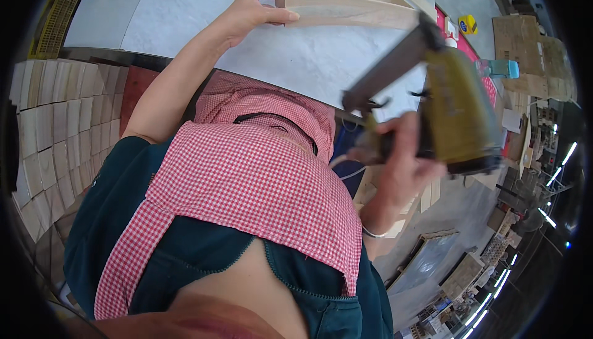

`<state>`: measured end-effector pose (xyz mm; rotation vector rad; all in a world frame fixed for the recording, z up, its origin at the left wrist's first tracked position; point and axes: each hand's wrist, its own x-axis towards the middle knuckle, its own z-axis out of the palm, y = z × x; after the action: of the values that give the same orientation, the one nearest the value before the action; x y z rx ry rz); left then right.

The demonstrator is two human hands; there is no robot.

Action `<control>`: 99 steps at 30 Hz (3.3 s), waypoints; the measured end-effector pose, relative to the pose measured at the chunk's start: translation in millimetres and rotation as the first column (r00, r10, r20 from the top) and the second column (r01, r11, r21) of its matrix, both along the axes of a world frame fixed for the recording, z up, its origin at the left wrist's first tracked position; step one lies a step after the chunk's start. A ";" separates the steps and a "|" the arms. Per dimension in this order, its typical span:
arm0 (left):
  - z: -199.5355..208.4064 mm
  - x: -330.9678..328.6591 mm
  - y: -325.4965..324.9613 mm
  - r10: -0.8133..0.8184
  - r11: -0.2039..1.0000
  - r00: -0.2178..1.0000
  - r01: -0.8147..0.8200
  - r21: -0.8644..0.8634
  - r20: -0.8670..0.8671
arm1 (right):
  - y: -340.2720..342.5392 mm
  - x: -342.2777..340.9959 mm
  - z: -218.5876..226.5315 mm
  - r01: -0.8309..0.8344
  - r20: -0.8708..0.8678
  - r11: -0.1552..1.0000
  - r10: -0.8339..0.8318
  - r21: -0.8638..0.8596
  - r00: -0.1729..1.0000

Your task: Assembling small wooden boxes by gluing pieces together and securing them with a pneumatic staple gun.

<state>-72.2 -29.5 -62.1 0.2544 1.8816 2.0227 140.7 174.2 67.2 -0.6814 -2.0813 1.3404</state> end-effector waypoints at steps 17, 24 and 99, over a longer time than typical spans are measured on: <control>48.2 22.3 0.2 -0.015 0.984 0.995 -0.003 -0.176 -0.102 | -34.1 -18.8 -67.6 -0.229 0.449 0.973 0.221 -0.036 0.866; 47.4 21.7 4.5 -0.015 0.984 0.995 -0.003 -0.180 -0.095 | -32.0 -21.8 -63.1 -0.251 0.483 0.964 0.263 -0.090 0.835; -4.7 -8.8 -13.7 -0.078 0.983 0.967 0.034 0.180 0.244 | 43.4 -19.1 -49.7 0.138 0.218 0.978 -0.101 -0.159 0.971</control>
<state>-81.0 -43.2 -66.7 0.0906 1.5320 2.0745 121.5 217.5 17.5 -1.0471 -2.0607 1.4449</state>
